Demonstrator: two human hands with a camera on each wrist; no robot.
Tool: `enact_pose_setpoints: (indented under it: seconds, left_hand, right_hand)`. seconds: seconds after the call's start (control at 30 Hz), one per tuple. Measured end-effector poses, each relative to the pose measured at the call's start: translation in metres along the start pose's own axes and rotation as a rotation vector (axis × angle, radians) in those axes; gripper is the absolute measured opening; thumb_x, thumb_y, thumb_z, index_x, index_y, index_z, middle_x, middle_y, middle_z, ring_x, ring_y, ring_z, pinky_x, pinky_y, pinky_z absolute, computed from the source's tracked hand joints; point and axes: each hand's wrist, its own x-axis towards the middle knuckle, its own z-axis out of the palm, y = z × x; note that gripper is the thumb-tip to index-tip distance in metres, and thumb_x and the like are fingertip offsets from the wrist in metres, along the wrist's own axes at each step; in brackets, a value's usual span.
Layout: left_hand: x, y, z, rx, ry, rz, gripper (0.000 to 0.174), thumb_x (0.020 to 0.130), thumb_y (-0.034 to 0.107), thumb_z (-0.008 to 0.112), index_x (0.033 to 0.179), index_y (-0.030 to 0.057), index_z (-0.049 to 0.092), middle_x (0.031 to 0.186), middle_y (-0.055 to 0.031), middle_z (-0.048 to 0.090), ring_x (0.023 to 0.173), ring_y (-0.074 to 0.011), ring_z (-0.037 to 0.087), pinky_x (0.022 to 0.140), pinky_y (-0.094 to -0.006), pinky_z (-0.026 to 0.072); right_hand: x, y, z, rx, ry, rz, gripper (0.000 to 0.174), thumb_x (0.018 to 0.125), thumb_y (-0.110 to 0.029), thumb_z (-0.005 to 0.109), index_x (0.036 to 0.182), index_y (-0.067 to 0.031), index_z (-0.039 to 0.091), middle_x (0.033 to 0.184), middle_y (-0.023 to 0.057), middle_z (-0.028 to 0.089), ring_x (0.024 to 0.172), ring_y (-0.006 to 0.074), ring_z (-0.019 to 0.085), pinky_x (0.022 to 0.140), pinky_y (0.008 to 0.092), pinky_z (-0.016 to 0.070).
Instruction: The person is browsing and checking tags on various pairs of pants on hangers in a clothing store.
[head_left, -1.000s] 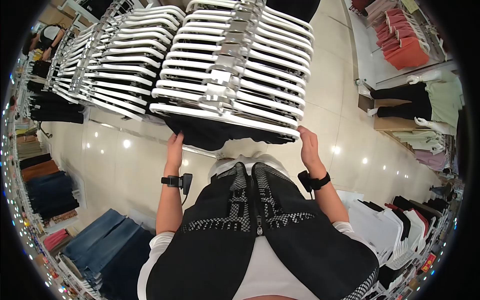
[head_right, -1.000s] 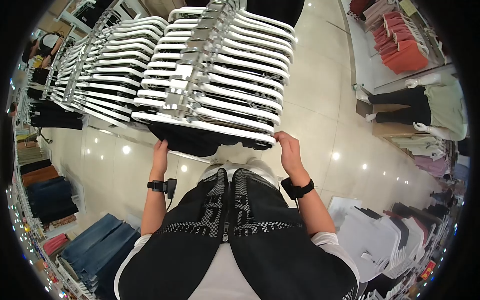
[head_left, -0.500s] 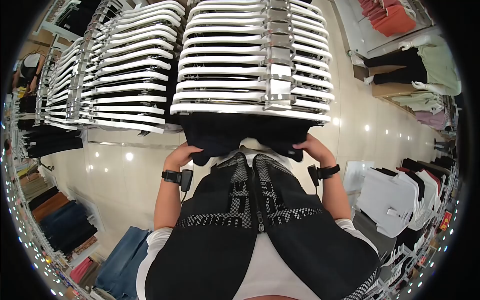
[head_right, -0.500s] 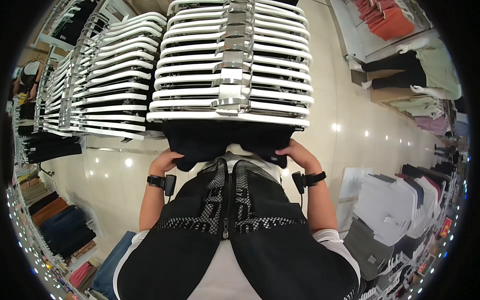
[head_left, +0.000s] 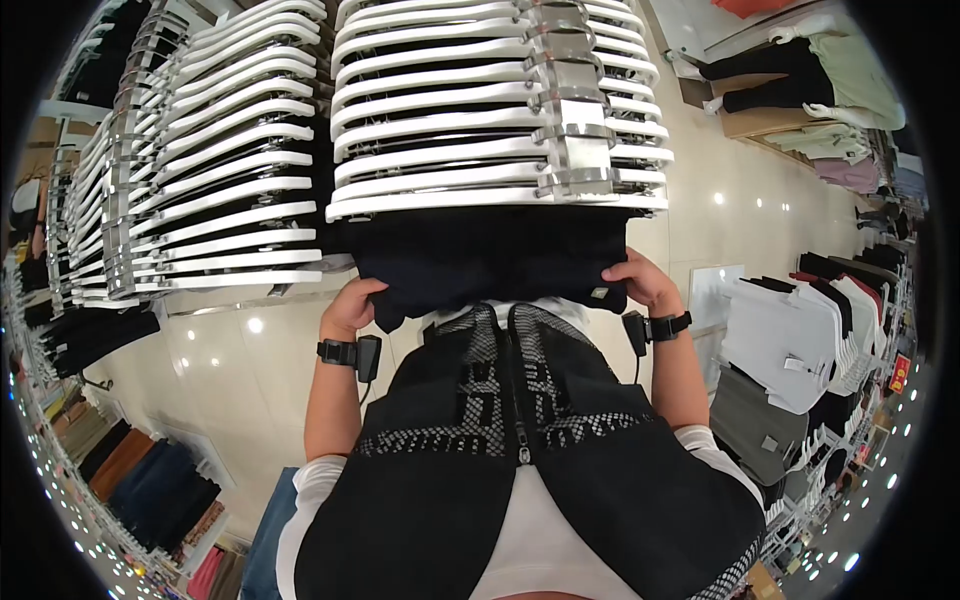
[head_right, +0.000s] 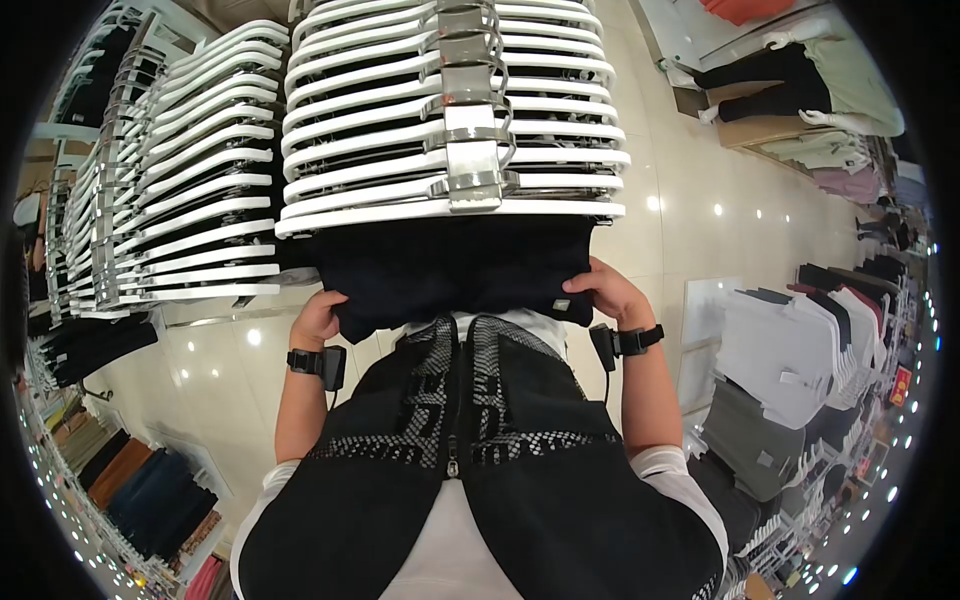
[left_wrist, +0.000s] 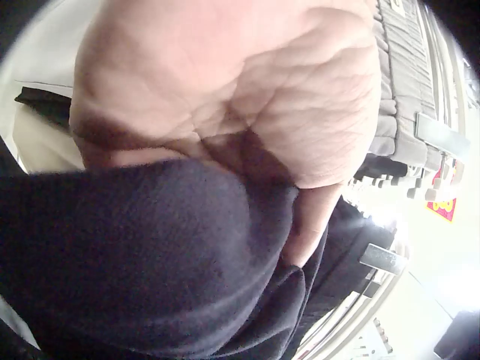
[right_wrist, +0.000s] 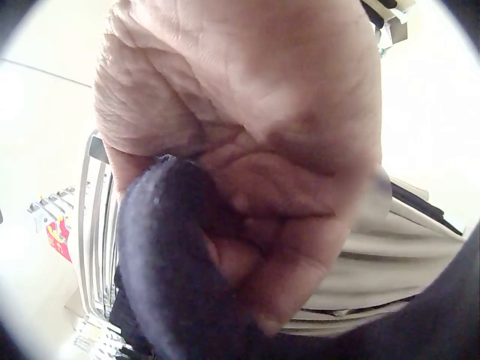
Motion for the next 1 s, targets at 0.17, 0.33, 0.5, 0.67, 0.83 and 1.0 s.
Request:
enact_pose_setpoints:
  seconds: [0.17, 0.33, 0.5, 0.67, 0.83, 1.0]
  left_hand:
    - [0.009, -0.01, -0.009, 0.015, 0.002, 0.079, 0.044, 0.088, 0.008, 0.049, 0.128, -0.0072, 0.05, 0.125, -0.0174, 0.06, 0.113, -0.028, 0.06, 0.101, -0.0375, 0.0457]
    - [-0.001, -0.021, 0.037, -0.112, 0.121, 0.19, 0.038, 0.089, 0.012, 0.047, 0.122, -0.0063, 0.055, 0.119, -0.0153, 0.063, 0.107, -0.0269, 0.062, 0.096, -0.0364, 0.0491]
    - [-0.004, -0.047, 0.053, -0.154, 0.228, 0.332, 0.045, 0.089, 0.016, 0.045, 0.128, -0.0045, 0.049, 0.125, -0.0161, 0.059, 0.113, -0.0305, 0.059, 0.1, -0.0411, 0.0466]
    - [-0.014, -0.073, 0.088, -0.177, 0.315, 0.446, 0.042, 0.09, 0.018, 0.046, 0.126, -0.0035, 0.051, 0.123, -0.0135, 0.061, 0.11, -0.0271, 0.061, 0.098, -0.038, 0.0476]
    - [-0.017, -0.091, 0.125, -0.223, 0.388, 0.573, 0.046, 0.09, 0.021, 0.048, 0.129, -0.0029, 0.049, 0.126, -0.0137, 0.059, 0.114, -0.0269, 0.059, 0.1, -0.0386, 0.0459]
    - [-0.015, -0.1, 0.143, -0.194, 0.434, 0.629, 0.046, 0.091, 0.022, 0.051, 0.13, -0.0026, 0.049, 0.128, -0.0138, 0.058, 0.116, -0.0264, 0.057, 0.102, -0.0381, 0.044]
  right_hand:
    - [0.001, -0.003, 0.006, -0.35, -0.101, 0.096, 0.073, 0.066, -0.006, 0.078, 0.133, 0.0007, 0.049, 0.126, 0.0096, 0.059, 0.111, 0.0205, 0.057, 0.098, 0.0319, 0.0442]
    - [0.003, -0.013, 0.018, -0.831, -0.119, 0.0, 0.075, 0.061, -0.012, 0.084, 0.129, -0.0024, 0.054, 0.121, 0.0104, 0.062, 0.108, 0.02, 0.059, 0.095, 0.0307, 0.0454]
    - [0.009, 0.004, -0.018, -1.047, -0.117, -0.191, 0.071, 0.062, -0.011, 0.081, 0.127, -0.003, 0.054, 0.116, 0.0123, 0.064, 0.106, 0.0224, 0.06, 0.093, 0.0327, 0.0468]
    - [0.009, 0.019, -0.051, -1.07, -0.134, -0.318, 0.055, 0.066, -0.022, 0.082, 0.114, -0.0034, 0.063, 0.099, 0.0154, 0.069, 0.091, 0.0283, 0.066, 0.086, 0.0354, 0.0496]
    - [-0.008, -0.015, -0.051, -1.258, -0.092, -0.028, 0.046, 0.068, -0.034, 0.083, 0.087, 0.005, 0.068, 0.073, 0.0177, 0.067, 0.066, 0.0256, 0.065, 0.062, 0.0364, 0.0482]
    - [0.009, 0.0, -0.065, -1.131, -0.111, -0.343, 0.047, 0.072, -0.036, 0.081, 0.077, 0.0075, 0.065, 0.062, 0.0165, 0.063, 0.055, 0.0249, 0.061, 0.054, 0.0352, 0.0452]
